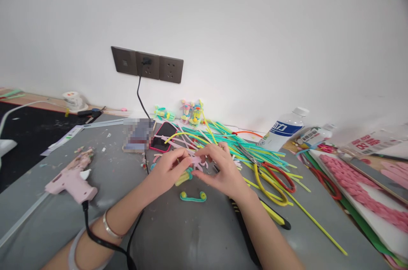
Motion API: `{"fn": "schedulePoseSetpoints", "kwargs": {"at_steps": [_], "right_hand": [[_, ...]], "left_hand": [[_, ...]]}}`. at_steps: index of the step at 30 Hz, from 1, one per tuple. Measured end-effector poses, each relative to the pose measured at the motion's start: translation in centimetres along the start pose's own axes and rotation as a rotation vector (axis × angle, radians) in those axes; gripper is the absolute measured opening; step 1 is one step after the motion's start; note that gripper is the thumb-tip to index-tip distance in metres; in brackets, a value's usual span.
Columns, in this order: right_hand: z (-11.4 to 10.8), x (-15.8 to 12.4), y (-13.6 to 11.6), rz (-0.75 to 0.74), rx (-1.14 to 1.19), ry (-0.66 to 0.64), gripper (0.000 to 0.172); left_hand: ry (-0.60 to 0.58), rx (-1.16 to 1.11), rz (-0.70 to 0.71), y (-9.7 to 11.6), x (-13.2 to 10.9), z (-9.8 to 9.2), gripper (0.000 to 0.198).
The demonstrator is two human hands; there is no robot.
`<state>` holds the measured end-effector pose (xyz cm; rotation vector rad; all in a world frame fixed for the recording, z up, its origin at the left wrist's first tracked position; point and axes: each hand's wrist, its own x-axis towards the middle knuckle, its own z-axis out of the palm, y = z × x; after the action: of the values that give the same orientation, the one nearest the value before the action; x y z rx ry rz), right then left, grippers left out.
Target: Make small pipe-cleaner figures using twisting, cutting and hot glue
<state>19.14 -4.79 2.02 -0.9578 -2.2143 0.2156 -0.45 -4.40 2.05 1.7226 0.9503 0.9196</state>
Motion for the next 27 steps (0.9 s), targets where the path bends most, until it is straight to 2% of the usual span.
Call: {"fn": "schedulePoseSetpoints", "kwargs": {"at_steps": [3, 12, 17, 22, 27], "right_hand": [[-0.08, -0.17, 0.54, 0.004, 0.043, 0.004, 0.03], [-0.71, 0.35, 0.84, 0.003, 0.176, 0.055, 0.009], [-0.48, 0.38, 0.55, 0.012, 0.215, 0.064, 0.004], [-0.23, 0.32, 0.46, -0.004, 0.216, 0.062, 0.005], [-0.14, 0.34, 0.05, -0.013, 0.215, 0.089, 0.014]], "left_hand": [[-0.009, -0.052, -0.008, 0.01, 0.08, -0.19, 0.033], [-0.047, -0.132, -0.045, -0.39, 0.17, -0.41, 0.036], [-0.074, -0.122, -0.059, -0.16, 0.04, -0.46, 0.036], [-0.064, -0.17, -0.052, -0.12, 0.01, -0.36, 0.036], [-0.079, -0.322, -0.087, -0.38, 0.02, -0.06, 0.035]]}}
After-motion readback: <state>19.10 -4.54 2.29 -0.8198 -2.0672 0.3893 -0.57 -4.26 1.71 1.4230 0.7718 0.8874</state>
